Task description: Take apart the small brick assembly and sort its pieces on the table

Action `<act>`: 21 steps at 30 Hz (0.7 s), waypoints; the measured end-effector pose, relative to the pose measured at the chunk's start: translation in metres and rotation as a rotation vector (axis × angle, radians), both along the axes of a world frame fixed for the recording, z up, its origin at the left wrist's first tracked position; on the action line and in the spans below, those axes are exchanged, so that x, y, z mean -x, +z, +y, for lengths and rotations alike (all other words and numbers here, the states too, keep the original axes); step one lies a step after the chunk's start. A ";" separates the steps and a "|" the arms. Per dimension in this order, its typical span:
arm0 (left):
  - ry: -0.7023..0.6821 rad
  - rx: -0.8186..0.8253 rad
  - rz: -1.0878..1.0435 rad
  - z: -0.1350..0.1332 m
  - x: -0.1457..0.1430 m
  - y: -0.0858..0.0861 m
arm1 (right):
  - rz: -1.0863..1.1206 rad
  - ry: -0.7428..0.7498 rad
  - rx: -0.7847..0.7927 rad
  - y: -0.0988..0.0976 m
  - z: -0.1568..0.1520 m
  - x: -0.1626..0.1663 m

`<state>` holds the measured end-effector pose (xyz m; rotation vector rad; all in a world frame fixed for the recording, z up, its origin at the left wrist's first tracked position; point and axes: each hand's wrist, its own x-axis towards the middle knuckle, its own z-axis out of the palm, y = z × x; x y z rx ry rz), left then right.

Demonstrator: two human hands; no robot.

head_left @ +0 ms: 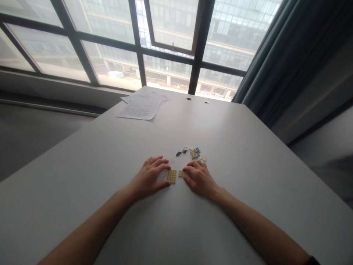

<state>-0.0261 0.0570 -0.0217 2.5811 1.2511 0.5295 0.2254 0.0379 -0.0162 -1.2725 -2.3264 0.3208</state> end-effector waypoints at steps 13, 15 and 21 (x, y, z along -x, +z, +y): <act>-0.009 -0.008 0.001 0.001 0.001 -0.004 | -0.002 -0.011 -0.016 -0.002 0.000 0.004; -0.009 -0.009 0.000 0.001 0.001 -0.004 | 0.000 -0.012 -0.014 -0.001 -0.001 0.005; -0.004 -0.009 0.003 0.002 0.001 -0.004 | 0.033 -0.057 -0.033 0.003 0.009 -0.005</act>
